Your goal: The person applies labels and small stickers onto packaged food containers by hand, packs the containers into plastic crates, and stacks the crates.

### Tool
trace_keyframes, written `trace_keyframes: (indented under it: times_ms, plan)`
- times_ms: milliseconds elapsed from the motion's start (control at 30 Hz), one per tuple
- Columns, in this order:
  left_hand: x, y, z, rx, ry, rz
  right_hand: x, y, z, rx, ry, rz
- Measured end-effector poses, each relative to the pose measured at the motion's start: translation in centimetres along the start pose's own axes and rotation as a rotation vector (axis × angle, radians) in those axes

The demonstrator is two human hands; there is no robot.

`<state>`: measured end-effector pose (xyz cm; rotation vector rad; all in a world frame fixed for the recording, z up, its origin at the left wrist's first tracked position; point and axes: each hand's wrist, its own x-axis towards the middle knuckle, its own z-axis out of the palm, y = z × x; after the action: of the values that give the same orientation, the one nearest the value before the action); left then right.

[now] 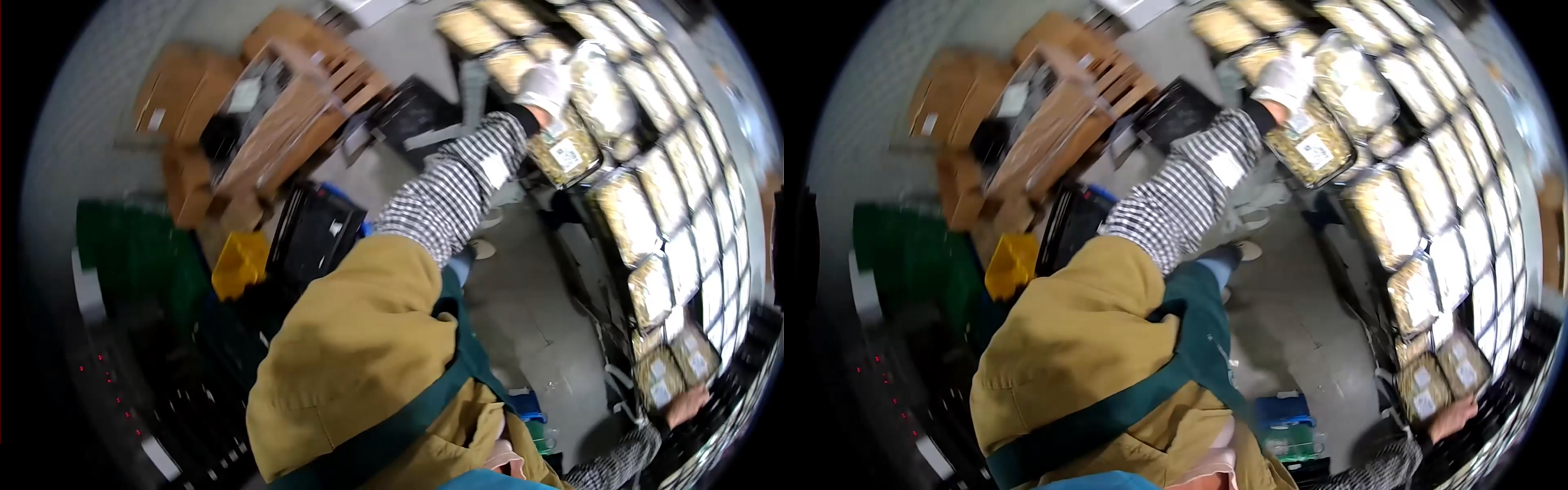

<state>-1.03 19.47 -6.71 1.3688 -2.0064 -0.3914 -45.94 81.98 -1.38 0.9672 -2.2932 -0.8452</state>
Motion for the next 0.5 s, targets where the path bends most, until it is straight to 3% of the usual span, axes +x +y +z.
trace_keyframes:
  times_ms: [33,67,100,167,233,267,300,400,433,467,500]
  plan:
    - [-3.0,0.0,-4.2,0.037,0.097,-0.023,-0.3,-0.2,-5.4,0.233,0.027,0.080]
    - [-6.0,-0.6,-8.1,-0.035,0.137,-0.083,-0.7,2.1,-3.5,0.207,0.150,0.086]
    - [-8.9,-2.2,-10.7,-0.010,0.169,-0.099,-0.6,1.2,-9.5,0.097,0.270,-0.106]
    - [-15.5,-6.7,-14.8,-0.112,0.352,-0.112,-1.2,-3.3,-19.7,0.462,0.218,0.233]
    - [-22.4,-10.0,-20.4,-0.107,0.113,-0.318,-2.9,-7.3,-25.4,0.661,0.225,0.086]
    - [-25.6,-13.0,-20.8,-0.156,0.012,-0.535,-3.4,-10.6,-28.1,0.699,0.204,0.029]
    - [-29.5,-17.0,-20.0,-0.152,-0.054,-0.540,-3.7,-13.6,-28.9,0.708,0.181,-0.125]
    - [-39.0,-24.4,-22.7,-0.373,-0.019,-0.837,-5.8,-25.7,-30.7,0.609,0.091,-0.486]
    - [-42.2,-27.5,-23.9,-0.293,-0.049,-0.804,-6.5,-31.1,-29.0,1.025,-0.014,-0.536]
    - [-46.0,-32.8,-23.3,-0.191,-0.035,-0.851,-9.8,-36.5,-36.4,1.164,-0.289,-0.397]
    - [-48.4,-35.6,-26.0,-0.002,-0.089,-0.859,-10.7,-42.1,-32.9,1.177,-0.292,-0.578]
